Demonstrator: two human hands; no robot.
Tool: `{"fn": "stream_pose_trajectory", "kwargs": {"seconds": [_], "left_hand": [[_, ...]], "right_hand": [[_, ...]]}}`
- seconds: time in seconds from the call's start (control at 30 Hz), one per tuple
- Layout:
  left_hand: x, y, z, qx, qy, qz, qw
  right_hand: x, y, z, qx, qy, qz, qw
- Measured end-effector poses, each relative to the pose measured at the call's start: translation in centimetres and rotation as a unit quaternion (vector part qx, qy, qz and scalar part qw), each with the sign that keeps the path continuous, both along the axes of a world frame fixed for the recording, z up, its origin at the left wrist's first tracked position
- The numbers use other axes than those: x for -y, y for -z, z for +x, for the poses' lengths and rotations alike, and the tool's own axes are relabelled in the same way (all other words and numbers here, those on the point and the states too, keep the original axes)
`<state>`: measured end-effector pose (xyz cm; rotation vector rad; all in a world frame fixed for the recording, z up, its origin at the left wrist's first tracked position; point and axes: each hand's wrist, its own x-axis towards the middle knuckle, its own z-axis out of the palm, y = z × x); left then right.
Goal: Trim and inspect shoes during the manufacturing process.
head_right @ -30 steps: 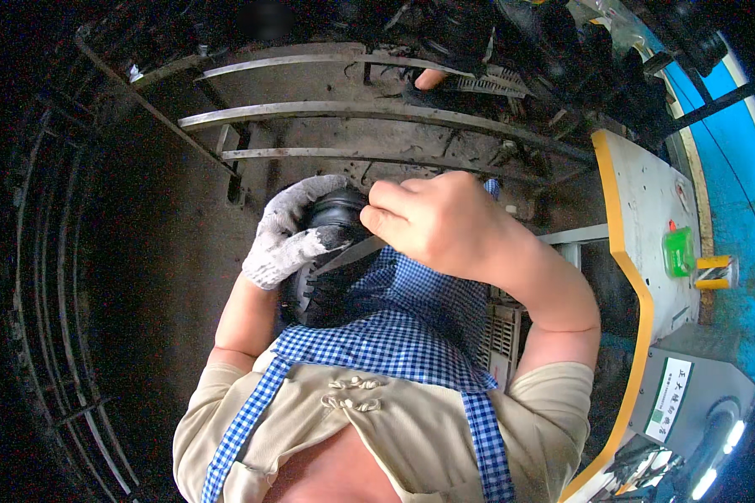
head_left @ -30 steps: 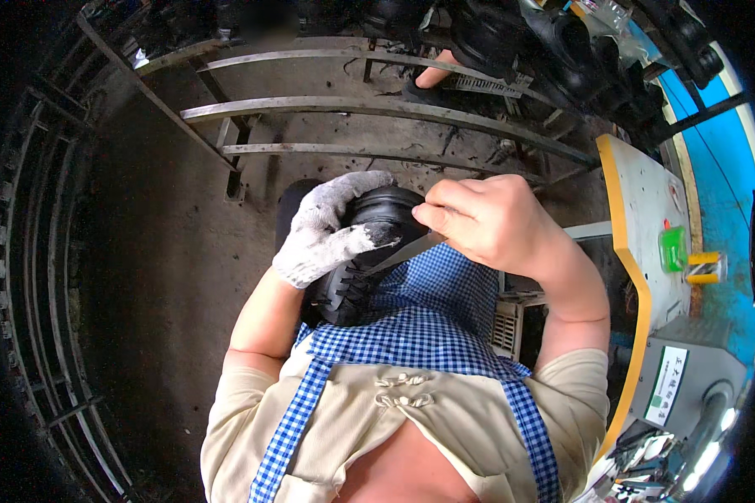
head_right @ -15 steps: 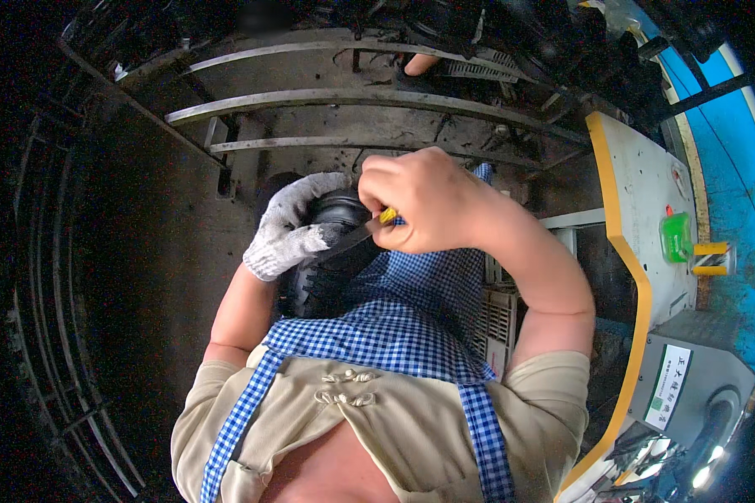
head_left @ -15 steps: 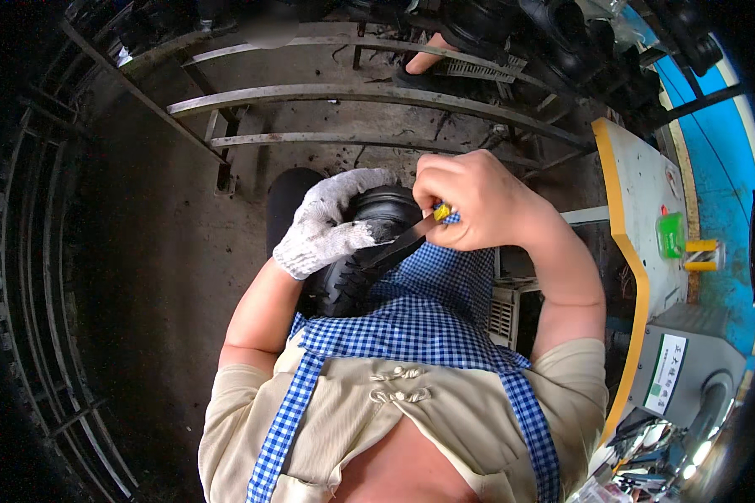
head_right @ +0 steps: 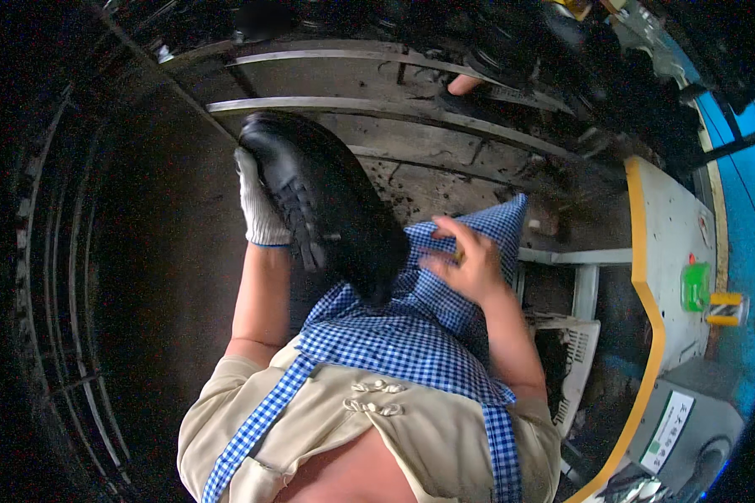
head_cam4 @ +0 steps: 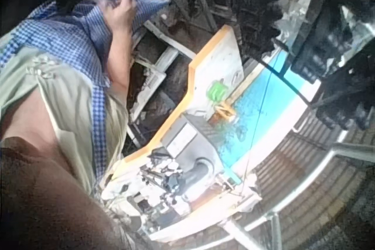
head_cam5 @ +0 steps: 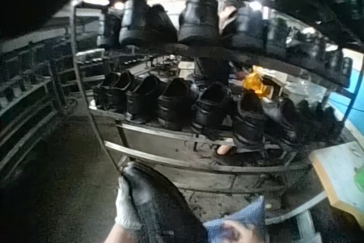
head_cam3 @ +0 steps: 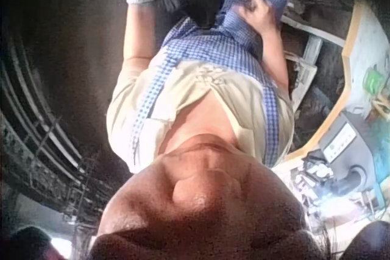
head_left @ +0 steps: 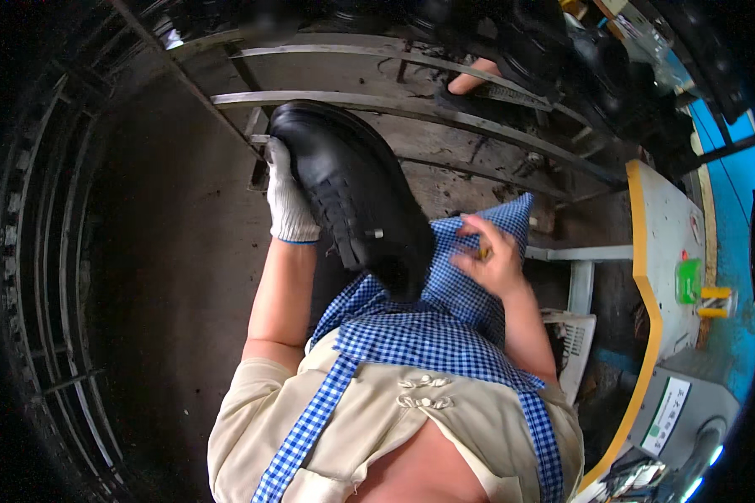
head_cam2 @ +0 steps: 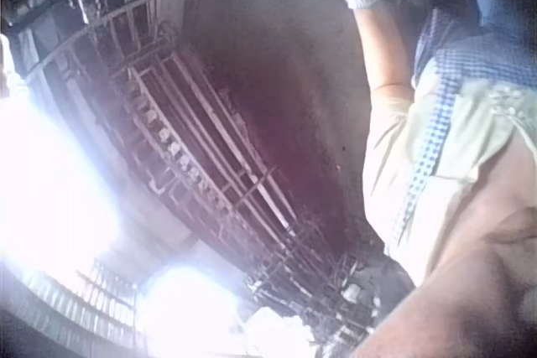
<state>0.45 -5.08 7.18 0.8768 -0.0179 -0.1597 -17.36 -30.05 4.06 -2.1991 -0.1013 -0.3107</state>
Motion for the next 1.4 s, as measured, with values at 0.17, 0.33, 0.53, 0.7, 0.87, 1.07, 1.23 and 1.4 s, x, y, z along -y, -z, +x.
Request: {"fn": "stream_pose_trajectory", "kwargs": {"seconds": [0.17, 0.33, 0.53, 0.7, 0.87, 1.07, 1.23, 1.4], "left_hand": [[1.2, 0.1, 0.1, -0.124, -0.008, -0.178, 0.976], [0.4, 1.1, 0.7, -0.166, 0.086, -0.199, 0.962], [-0.6, 4.0, 1.5, 0.002, 0.039, 0.064, 0.997], [0.0, 5.0, 1.2, -0.078, 0.079, 0.049, 0.993], [1.0, 4.7, 0.6, -0.085, 0.081, 0.086, 0.989], [2.1, -0.8, -2.6, 0.392, 0.015, 0.464, 0.794], [4.7, -4.2, -3.2, 0.647, 0.163, 0.499, 0.552], [4.4, -1.5, -2.3, 0.473, 0.175, 0.465, 0.728]], "right_hand": [[-3.4, 1.8, -1.0, 0.08, -0.04, -0.051, 0.995], [-2.7, 1.3, -0.7, 0.085, -0.013, 0.031, 0.996], [0.4, 0.7, 0.0, -0.1, 0.032, 0.529, 0.842], [0.3, 1.1, -0.1, -0.109, 0.055, 0.511, 0.851], [0.7, -0.3, -0.1, -0.129, 0.093, 0.512, 0.844], [1.9, -3.2, 0.3, -0.057, 0.132, 0.358, 0.923], [0.3, -6.9, 1.6, 0.045, 0.029, 0.06, 0.997], [-0.7, -5.0, 1.7, -0.003, 0.064, 0.132, 0.989]]}}
